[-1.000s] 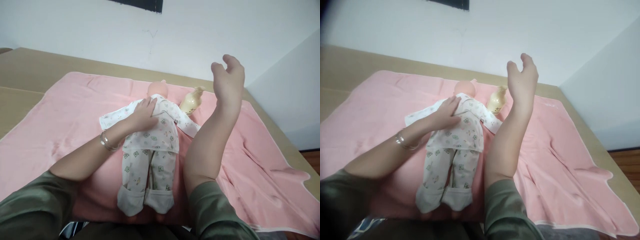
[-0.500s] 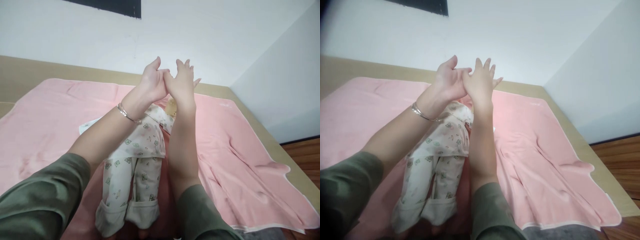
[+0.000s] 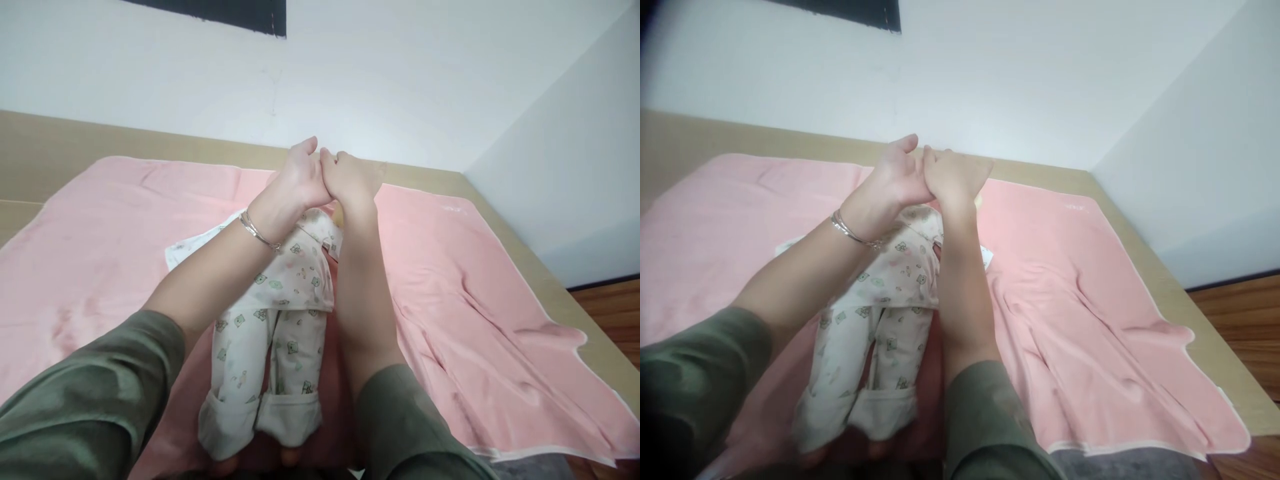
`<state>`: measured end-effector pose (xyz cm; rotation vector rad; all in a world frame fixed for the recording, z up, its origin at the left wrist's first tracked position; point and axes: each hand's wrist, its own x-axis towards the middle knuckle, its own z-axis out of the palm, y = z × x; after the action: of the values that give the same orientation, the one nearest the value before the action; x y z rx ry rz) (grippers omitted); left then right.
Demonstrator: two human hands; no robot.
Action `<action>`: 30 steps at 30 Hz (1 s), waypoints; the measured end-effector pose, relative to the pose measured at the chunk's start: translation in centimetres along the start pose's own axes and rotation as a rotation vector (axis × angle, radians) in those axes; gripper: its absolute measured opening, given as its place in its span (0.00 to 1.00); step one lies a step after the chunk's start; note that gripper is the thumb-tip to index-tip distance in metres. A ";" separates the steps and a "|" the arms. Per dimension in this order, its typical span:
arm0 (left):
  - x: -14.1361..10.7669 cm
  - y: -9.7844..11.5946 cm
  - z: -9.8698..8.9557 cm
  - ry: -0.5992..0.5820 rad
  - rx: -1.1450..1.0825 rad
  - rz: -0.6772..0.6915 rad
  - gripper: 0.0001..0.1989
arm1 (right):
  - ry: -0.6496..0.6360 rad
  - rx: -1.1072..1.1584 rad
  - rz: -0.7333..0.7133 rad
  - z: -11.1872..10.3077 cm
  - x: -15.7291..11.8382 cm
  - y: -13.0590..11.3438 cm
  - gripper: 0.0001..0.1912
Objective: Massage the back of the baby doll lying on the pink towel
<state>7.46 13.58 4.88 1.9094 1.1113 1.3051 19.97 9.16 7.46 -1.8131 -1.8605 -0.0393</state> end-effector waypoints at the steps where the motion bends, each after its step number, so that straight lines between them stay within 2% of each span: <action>1: -0.8 0.6 -0.5 -0.036 -0.043 -0.078 0.29 | 0.007 -0.043 0.034 -0.2 -0.3 -0.4 0.35; 4: -3.6 2.7 -2.4 -0.176 -0.248 -0.405 0.27 | 0.013 -0.154 0.060 -0.7 -1.1 -1.1 0.26; 6: -5.5 4.3 -4.0 -0.196 -0.421 -0.603 0.27 | -0.025 -0.211 0.037 -1.0 -1.3 -1.2 0.24; 8: -7.3 6.2 -5.6 -0.124 -0.605 -0.711 0.29 | -0.109 -0.273 0.030 -1.4 -1.2 -1.3 0.24; 12: -11.0 11.0 -7.9 0.102 -0.986 -0.822 0.45 | -0.236 -0.390 0.073 -2.1 -1.0 -1.7 0.26; 14: -12.7 13.3 -8.8 0.142 -1.097 -0.833 0.49 | -0.244 -0.422 0.089 -2.2 -1.1 -2.1 0.27; 17: -14.7 15.8 -10.4 0.130 -1.183 -0.827 0.47 | -0.258 -0.437 0.122 -2.1 -1.2 -2.6 0.25; 22: -16.1 17.1 -13.0 0.116 -1.303 -0.812 0.41 | -0.277 -0.415 0.126 -2.5 -1.0 -2.6 0.24; 24: -16.2 17.2 -13.6 0.143 -1.341 -0.780 0.40 | -0.226 -0.390 0.149 -3.3 -1.5 -2.8 0.24; 27: -16.1 17.4 -13.6 0.154 -1.373 -0.767 0.38 | -0.018 -0.269 0.177 -5.0 -4.2 -4.5 0.27; 28: -16.1 17.5 -13.5 0.149 -1.378 -0.767 0.37 | 0.037 -0.198 0.112 -5.5 -5.6 -5.5 0.29; 30: -16.0 17.7 -13.2 0.151 -1.393 -0.767 0.32 | 0.050 -0.015 -0.042 -6.2 -9.0 -7.7 0.32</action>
<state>-2.12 -9.06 16.67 0.3117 0.5388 1.1876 14.54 -2.19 11.85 -1.7670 -1.8679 -0.1131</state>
